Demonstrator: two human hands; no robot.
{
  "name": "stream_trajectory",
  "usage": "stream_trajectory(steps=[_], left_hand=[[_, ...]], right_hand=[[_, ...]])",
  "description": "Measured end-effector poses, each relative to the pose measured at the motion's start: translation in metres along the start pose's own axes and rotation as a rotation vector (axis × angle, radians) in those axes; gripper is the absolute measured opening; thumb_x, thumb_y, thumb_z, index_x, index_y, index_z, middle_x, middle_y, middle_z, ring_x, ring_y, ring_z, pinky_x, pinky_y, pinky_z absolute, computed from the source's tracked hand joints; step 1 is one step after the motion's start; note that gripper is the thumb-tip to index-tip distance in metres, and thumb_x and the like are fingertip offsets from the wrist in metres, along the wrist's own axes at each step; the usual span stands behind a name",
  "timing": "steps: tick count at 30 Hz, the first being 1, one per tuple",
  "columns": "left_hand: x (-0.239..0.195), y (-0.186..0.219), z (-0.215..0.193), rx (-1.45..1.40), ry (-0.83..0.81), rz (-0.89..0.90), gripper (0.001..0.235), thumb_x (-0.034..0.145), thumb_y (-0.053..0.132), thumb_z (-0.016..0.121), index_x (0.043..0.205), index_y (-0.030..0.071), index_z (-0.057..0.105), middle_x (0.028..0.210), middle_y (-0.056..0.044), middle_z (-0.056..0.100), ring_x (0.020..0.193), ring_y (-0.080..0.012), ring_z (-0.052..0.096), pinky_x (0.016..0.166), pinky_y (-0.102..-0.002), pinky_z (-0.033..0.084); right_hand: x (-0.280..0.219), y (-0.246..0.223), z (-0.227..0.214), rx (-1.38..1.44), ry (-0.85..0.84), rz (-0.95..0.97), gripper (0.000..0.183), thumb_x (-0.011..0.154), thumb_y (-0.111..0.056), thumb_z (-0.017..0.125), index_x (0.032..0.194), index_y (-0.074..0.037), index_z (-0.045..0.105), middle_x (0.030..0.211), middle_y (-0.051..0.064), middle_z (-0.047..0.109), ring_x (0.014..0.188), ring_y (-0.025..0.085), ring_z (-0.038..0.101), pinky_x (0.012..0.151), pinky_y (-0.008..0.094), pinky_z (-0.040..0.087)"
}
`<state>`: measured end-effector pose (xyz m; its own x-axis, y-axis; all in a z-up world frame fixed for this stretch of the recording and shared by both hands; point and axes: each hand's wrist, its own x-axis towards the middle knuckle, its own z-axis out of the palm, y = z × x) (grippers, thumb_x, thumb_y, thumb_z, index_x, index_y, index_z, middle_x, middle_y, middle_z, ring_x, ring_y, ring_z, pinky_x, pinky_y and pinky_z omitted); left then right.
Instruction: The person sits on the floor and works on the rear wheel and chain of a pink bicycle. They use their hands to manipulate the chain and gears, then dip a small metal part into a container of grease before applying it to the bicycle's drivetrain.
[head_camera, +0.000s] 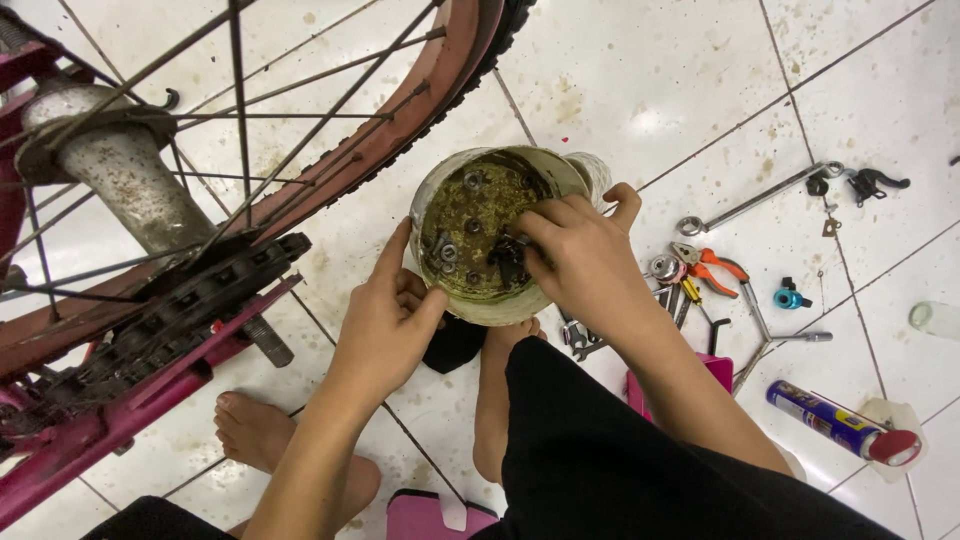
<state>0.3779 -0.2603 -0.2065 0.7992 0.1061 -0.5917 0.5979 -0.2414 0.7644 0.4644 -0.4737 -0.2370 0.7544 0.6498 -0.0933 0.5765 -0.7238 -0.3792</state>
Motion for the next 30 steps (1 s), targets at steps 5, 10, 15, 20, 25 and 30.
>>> stream_trajectory(steps=[5,10,15,20,25,30], left_hand=[[0.000,0.003,-0.003,-0.055,-0.002,-0.006,0.077,0.086,0.010,0.053,0.157,-0.009,0.029,0.083,-0.026,0.069,0.071,-0.0357,0.076,0.058,-0.041,0.056],[0.000,-0.001,-0.006,-0.044,0.002,-0.011,0.078,0.085,0.009,0.054,0.157,-0.009,0.030,0.083,-0.026,0.068,0.071,-0.0358,0.076,0.057,-0.041,0.057],[0.000,-0.001,-0.006,-0.028,-0.026,0.005,0.077,0.087,0.010,0.054,0.157,-0.010,0.029,0.084,-0.027,0.067,0.071,-0.0351,0.076,0.060,-0.043,0.059],[-0.002,0.002,-0.006,-0.026,-0.028,0.031,0.077,0.086,0.008,0.055,0.156,-0.010,0.030,0.083,-0.027,0.066,0.070,-0.0367,0.076,0.059,-0.044,0.059],[0.000,0.001,-0.006,-0.031,-0.040,0.025,0.077,0.087,0.009,0.055,0.157,-0.009,0.028,0.085,-0.027,0.065,0.072,-0.0356,0.076,0.061,-0.045,0.060],[0.000,0.002,-0.009,-0.024,-0.043,0.024,0.077,0.086,0.011,0.054,0.157,-0.009,0.029,0.084,-0.027,0.066,0.071,-0.0358,0.076,0.062,-0.047,0.060]], right_hand=[[0.005,-0.007,-0.012,0.100,0.276,-0.045,0.019,0.094,-0.009,0.072,0.112,-0.016,0.071,0.115,0.002,0.070,0.106,0.019,0.064,0.093,0.046,0.027],[0.002,-0.006,-0.018,0.108,0.305,-0.038,0.019,0.098,-0.002,0.065,0.110,-0.016,0.072,0.112,-0.001,0.072,0.101,0.017,0.066,0.090,0.042,0.028],[0.000,-0.005,-0.021,0.020,0.048,-0.095,0.013,0.090,-0.016,0.072,0.102,-0.020,0.076,0.098,0.000,0.074,0.103,0.022,0.064,0.088,0.051,0.028],[0.002,-0.016,-0.028,0.038,-0.027,-0.099,0.022,0.082,-0.018,0.080,0.103,-0.014,0.079,0.098,0.010,0.074,0.105,0.033,0.061,0.089,0.051,0.037],[-0.001,-0.006,-0.016,0.027,0.010,-0.125,0.013,0.087,-0.019,0.077,0.098,-0.013,0.077,0.097,0.008,0.071,0.106,0.032,0.059,0.092,0.048,0.040],[0.003,-0.008,-0.038,0.121,0.131,-0.154,0.013,0.089,-0.013,0.076,0.101,-0.013,0.078,0.100,0.007,0.073,0.103,0.031,0.061,0.093,0.048,0.038]])
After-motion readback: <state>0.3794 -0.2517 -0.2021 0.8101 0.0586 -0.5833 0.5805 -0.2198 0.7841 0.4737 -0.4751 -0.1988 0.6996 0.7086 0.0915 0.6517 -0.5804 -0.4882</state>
